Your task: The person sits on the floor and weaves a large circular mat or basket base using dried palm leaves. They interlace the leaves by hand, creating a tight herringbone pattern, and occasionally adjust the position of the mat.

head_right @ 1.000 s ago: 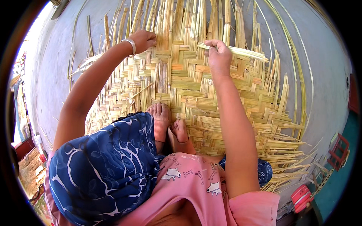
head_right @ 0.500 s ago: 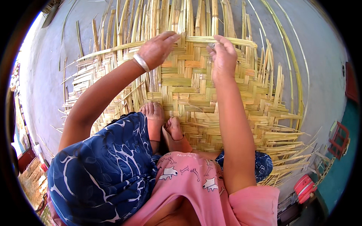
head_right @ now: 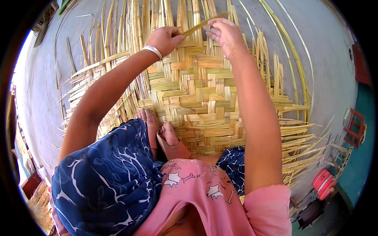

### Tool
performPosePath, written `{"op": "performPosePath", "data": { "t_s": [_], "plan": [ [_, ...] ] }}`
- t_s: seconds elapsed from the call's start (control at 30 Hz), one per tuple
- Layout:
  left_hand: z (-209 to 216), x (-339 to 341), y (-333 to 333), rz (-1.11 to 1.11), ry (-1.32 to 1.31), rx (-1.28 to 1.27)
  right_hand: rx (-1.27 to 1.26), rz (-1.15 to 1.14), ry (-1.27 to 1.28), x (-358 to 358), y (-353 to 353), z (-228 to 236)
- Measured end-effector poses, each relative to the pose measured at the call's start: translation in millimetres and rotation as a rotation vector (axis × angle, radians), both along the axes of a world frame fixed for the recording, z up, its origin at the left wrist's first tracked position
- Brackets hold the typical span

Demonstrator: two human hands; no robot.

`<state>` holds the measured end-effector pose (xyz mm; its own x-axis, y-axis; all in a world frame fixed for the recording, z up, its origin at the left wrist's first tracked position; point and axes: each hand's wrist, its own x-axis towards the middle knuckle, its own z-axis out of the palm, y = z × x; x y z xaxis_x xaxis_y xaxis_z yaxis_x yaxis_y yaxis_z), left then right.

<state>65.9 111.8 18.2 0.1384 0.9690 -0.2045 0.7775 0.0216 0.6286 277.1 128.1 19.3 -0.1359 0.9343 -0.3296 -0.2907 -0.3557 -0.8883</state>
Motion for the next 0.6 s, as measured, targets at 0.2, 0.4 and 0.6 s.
{"op": "performPosePath", "data": {
  "t_s": [0.2, 0.4, 0.6],
  "plan": [
    [-8.1, -2.3, -3.5, 0.23, -0.103, 0.037, -0.037, 0.268, -0.436, -23.5, 34.8, -15.3],
    [-22.7, -6.2, 2.7, 0.308, -0.256, 0.016, -0.125, 0.448, -0.592, -39.7, 57.8, -25.5],
    [-14.3, -3.1, 4.1, 0.337, -0.302, -0.16, -0.1, 0.363, -0.384, -37.6, 50.6, -31.1]
  ]
}}
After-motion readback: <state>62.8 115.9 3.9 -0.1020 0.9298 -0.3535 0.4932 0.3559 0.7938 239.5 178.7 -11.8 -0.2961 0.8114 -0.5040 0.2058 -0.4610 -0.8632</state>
